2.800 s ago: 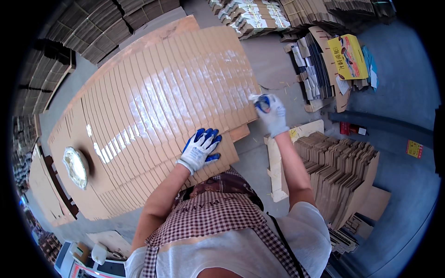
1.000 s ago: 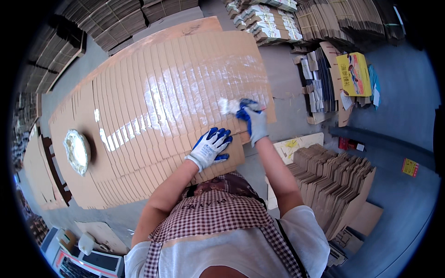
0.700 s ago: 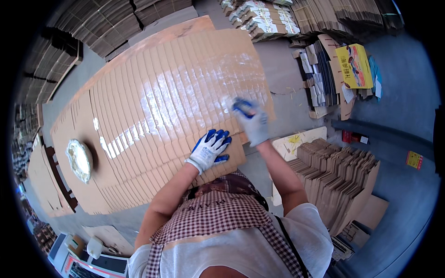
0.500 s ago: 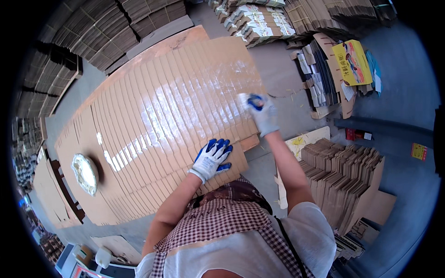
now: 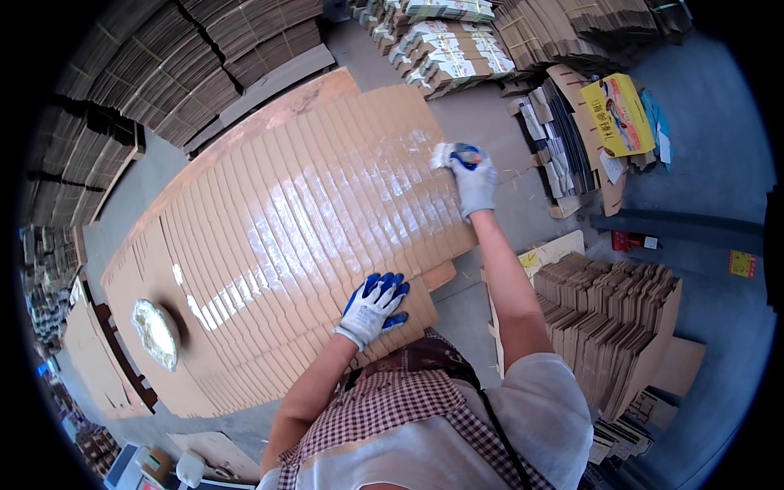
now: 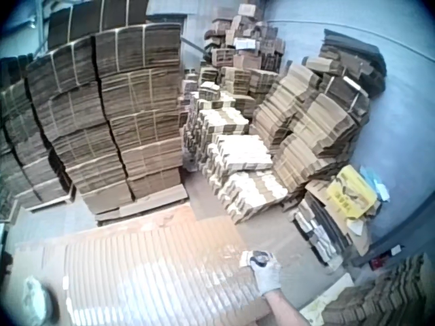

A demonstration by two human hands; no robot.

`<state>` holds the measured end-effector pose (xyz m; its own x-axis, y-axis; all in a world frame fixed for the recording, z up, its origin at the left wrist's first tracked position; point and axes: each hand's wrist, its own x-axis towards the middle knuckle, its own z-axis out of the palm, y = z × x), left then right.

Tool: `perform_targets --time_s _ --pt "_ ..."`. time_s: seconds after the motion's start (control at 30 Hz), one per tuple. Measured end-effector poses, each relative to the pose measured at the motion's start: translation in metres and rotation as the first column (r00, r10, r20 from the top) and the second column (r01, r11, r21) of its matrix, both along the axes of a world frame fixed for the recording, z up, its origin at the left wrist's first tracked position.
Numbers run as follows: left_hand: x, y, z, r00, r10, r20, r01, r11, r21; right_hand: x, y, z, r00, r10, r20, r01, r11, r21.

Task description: The person aligns a stack of flat cardboard sheets on a workbench. They then use a small spatula to scoop white adhesive from a container and spread it evenly across the surface of the cardboard sheets.

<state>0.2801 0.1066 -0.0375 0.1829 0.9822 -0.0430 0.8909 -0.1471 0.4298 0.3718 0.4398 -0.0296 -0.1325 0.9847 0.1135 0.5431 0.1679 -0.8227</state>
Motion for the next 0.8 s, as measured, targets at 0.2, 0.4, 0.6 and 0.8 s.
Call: perform_targets --time_s 0.2,0.4,0.6,0.8 --pt "0.0 -0.001 0.0 1.0 0.018 0.015 -0.018 1.0 -0.002 -0.026 0.035 0.007 0.948 -0.133 -0.288 0.083 0.98 -0.179" --pt "-0.002 0.005 0.002 1.0 -0.014 0.008 0.014 1.0 0.006 -0.046 0.08 -0.051 0.975 -0.061 0.214 0.001 0.963 0.268" --pt "-0.003 0.002 0.001 1.0 0.014 0.008 -0.014 1.0 0.003 -0.066 0.068 -0.012 0.975 -0.031 0.22 -0.02 0.973 0.228" --pt "-0.004 0.0 0.001 0.999 0.016 0.033 -0.016 1.0 -0.002 -0.084 0.06 -0.002 0.934 0.086 0.346 -0.154 0.973 0.173"
